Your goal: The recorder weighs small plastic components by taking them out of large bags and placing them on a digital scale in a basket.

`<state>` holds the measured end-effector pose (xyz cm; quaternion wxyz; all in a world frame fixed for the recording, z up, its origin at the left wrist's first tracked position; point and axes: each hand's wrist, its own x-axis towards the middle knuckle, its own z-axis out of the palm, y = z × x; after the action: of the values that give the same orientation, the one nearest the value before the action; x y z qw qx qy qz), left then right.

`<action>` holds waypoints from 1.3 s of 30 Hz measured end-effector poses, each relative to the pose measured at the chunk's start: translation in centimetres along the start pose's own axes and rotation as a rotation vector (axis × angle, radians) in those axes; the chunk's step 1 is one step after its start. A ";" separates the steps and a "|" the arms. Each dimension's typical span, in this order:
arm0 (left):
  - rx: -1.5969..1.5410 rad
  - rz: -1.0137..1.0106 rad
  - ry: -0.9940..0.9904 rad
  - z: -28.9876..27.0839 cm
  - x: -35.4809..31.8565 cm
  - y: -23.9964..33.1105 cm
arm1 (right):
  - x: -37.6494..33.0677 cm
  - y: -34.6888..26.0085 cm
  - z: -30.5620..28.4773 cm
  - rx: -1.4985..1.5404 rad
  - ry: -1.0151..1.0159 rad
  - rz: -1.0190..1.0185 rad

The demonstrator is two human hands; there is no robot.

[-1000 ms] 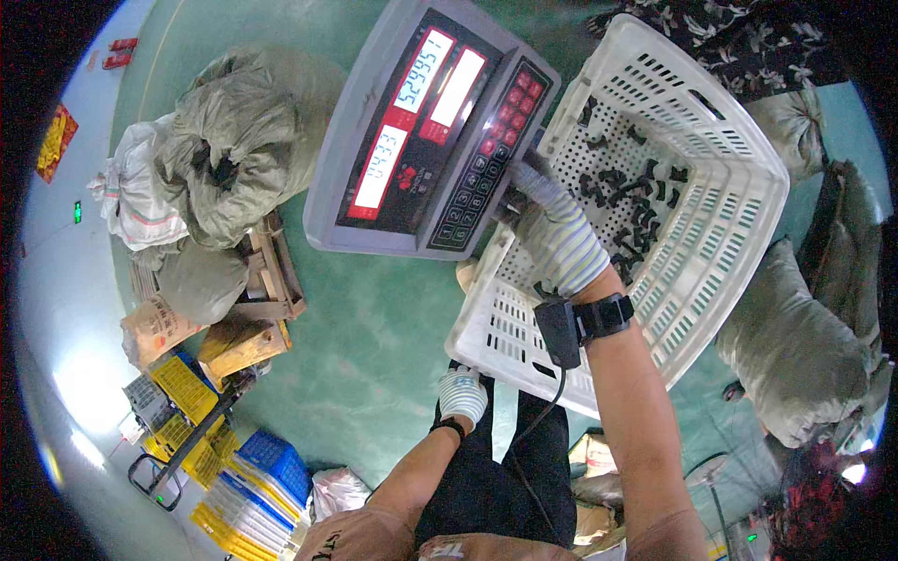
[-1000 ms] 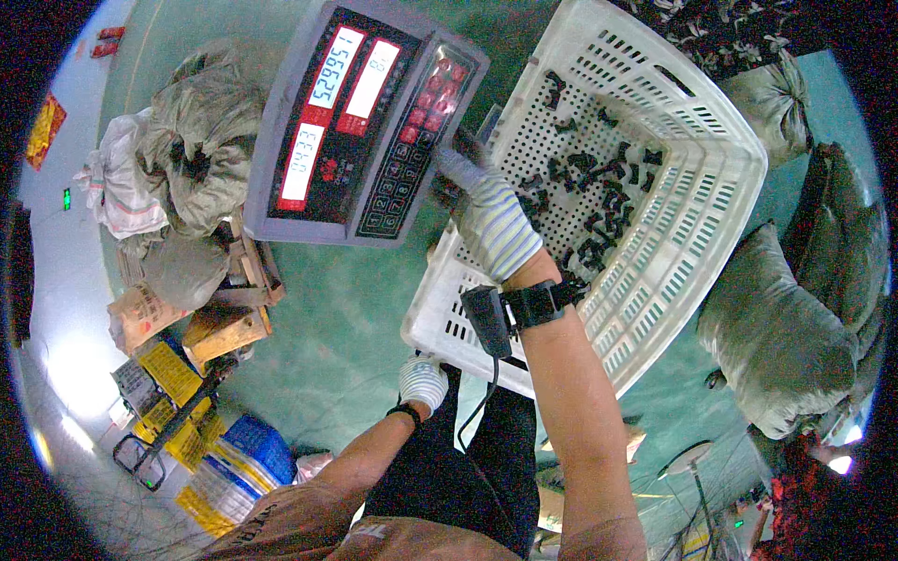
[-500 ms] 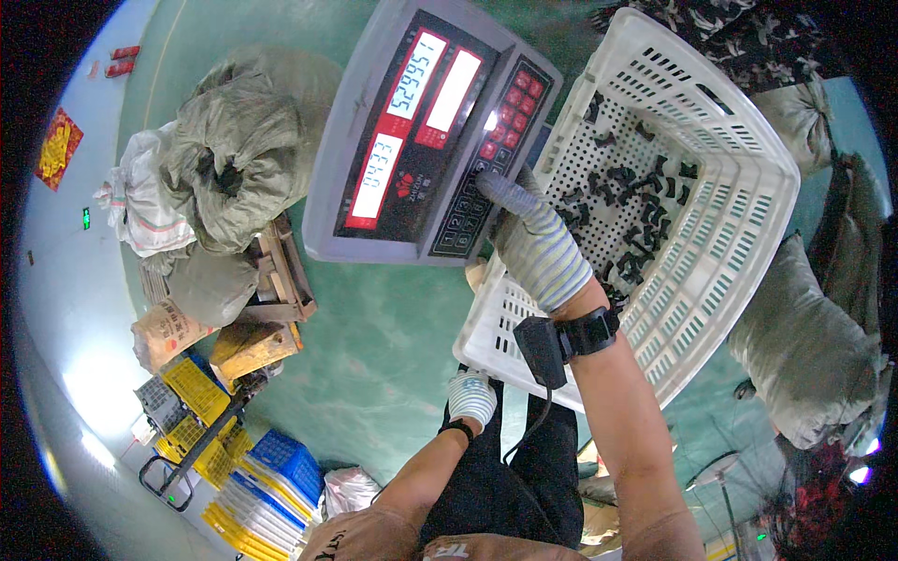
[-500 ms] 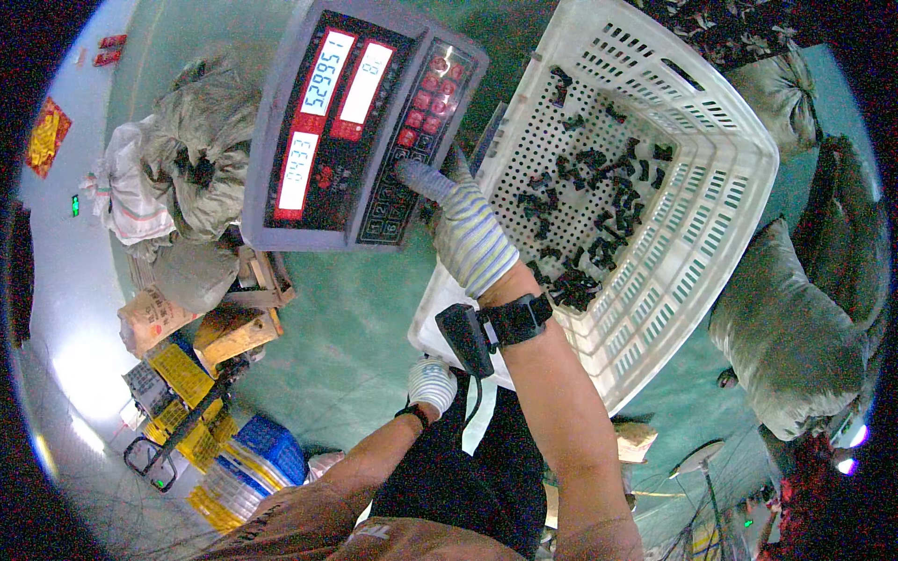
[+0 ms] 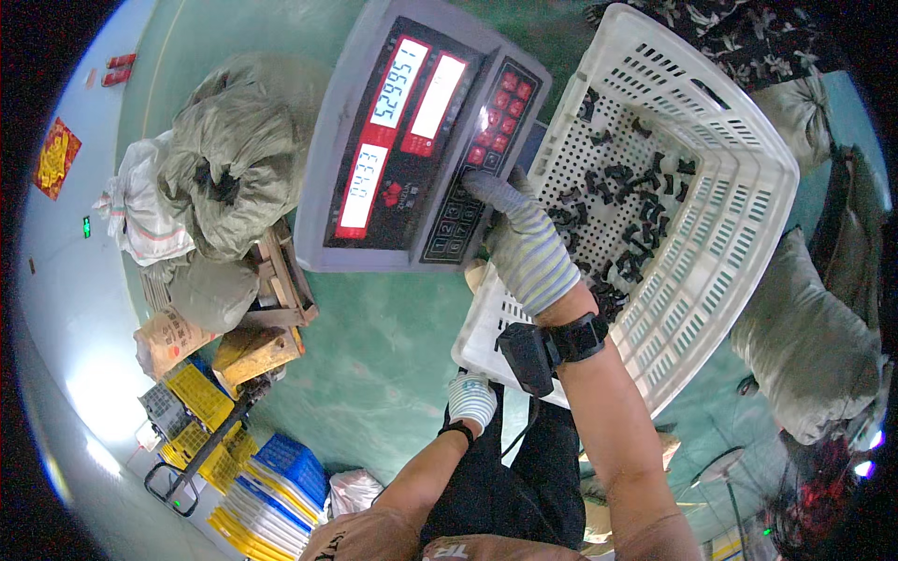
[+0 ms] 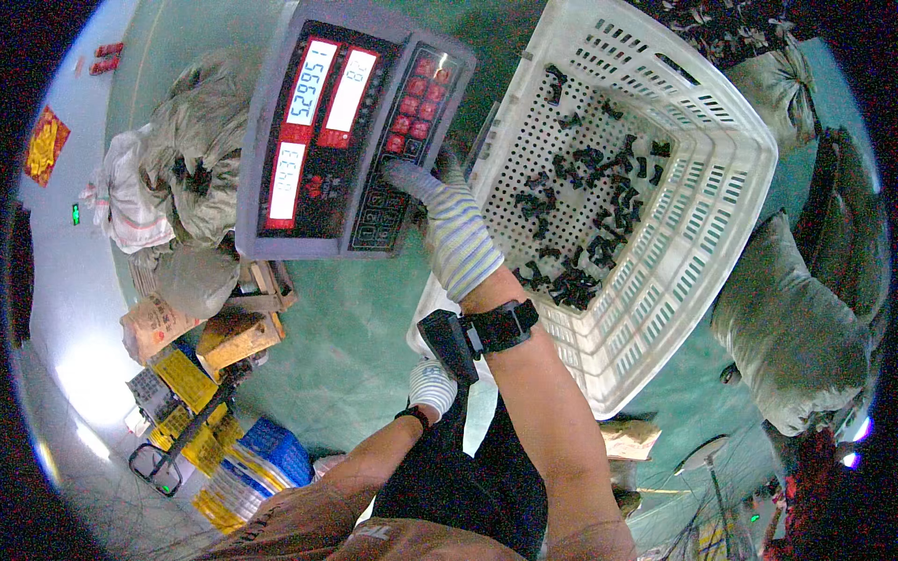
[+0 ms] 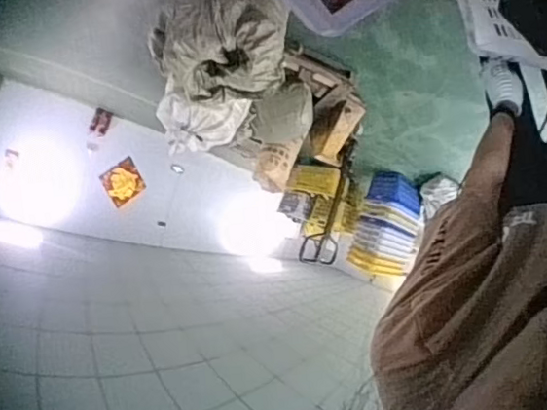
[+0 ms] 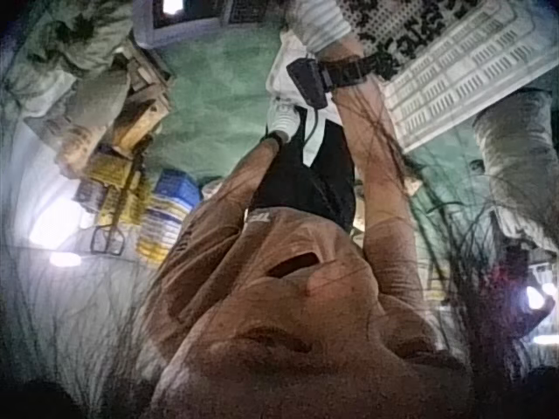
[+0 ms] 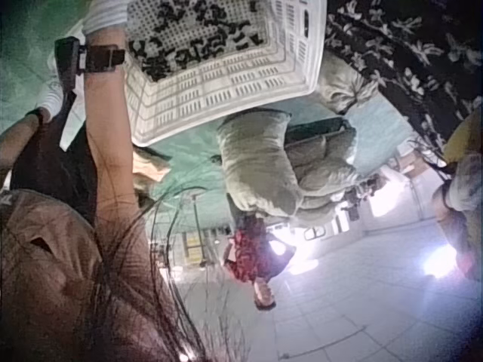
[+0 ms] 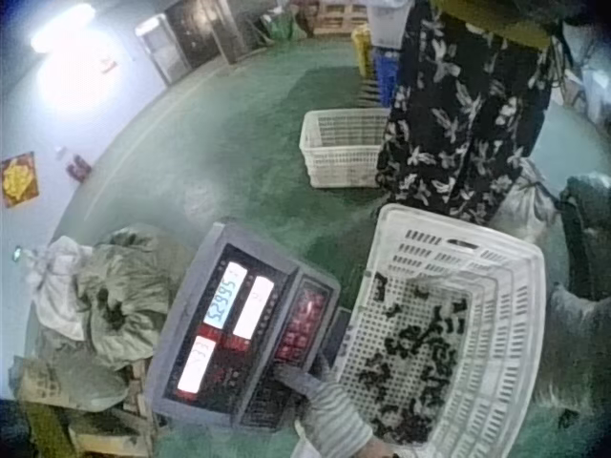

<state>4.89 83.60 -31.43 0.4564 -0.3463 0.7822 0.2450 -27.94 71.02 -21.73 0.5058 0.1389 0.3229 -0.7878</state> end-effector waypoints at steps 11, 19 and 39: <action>0.113 -0.016 0.079 -0.3 -0.2 0.4 | -0.1 -0.1 -1.7 0.120 -0.094 0.055; 0.118 -0.017 0.010 -0.5 0.1 0.4 | 0.1 0.2 -1.4 0.085 -0.027 0.018; 0.019 0.017 0.062 -1.5 -0.2 0.5 | 1.5 -2.5 -1.1 0.054 -0.030 -0.002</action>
<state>3.73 82.92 -30.56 0.4332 -0.3427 0.8011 0.2305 -30.94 71.33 -22.47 0.5056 0.1403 0.2943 -0.7988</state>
